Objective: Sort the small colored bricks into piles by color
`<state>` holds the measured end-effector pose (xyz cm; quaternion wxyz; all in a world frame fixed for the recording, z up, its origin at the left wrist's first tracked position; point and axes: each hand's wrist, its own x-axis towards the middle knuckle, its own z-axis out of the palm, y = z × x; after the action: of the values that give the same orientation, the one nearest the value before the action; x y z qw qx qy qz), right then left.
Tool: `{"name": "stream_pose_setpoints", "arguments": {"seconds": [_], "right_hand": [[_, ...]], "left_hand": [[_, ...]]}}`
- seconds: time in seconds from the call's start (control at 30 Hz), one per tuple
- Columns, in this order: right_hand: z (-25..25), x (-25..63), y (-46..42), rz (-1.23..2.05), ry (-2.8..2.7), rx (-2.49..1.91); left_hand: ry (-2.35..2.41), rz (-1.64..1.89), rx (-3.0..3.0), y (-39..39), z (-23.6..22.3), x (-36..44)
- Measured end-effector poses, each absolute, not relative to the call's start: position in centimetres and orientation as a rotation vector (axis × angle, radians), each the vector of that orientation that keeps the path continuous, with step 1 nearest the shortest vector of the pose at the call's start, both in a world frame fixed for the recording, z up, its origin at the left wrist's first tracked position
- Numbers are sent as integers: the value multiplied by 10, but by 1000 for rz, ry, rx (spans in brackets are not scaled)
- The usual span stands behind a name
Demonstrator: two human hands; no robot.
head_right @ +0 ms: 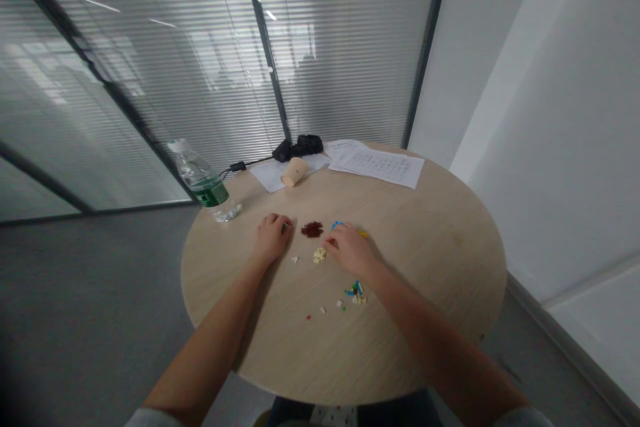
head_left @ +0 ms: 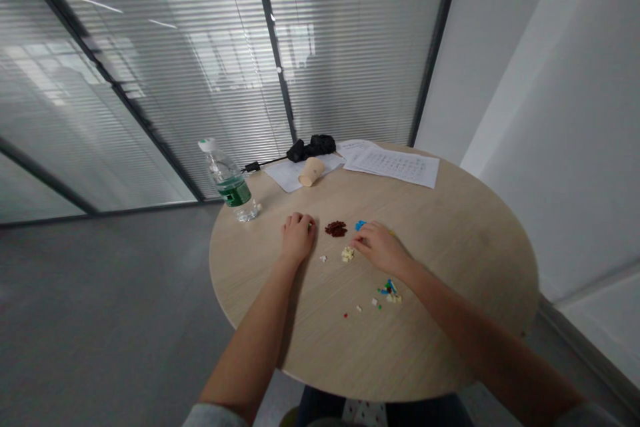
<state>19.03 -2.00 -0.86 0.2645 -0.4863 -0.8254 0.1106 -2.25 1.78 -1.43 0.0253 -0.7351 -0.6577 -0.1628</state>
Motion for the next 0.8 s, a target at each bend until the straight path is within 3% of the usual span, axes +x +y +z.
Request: {"name": "stream_pose_setpoints", "arguments": {"seconds": [0.4, 0.6, 0.8], "right_hand": [[9, 199, -38, 645, -2414, -1008], [7, 191, -55, 969, -2651, -777], [6, 193, -54, 1012, -2706, -747]], "left_hand": [[-1830, -1065, -2289, 14, -7, -24], [-1880, -1122, -2313, 12, -1, -23], [-1809, -1158, -2343, 12, -2, -22]]}}
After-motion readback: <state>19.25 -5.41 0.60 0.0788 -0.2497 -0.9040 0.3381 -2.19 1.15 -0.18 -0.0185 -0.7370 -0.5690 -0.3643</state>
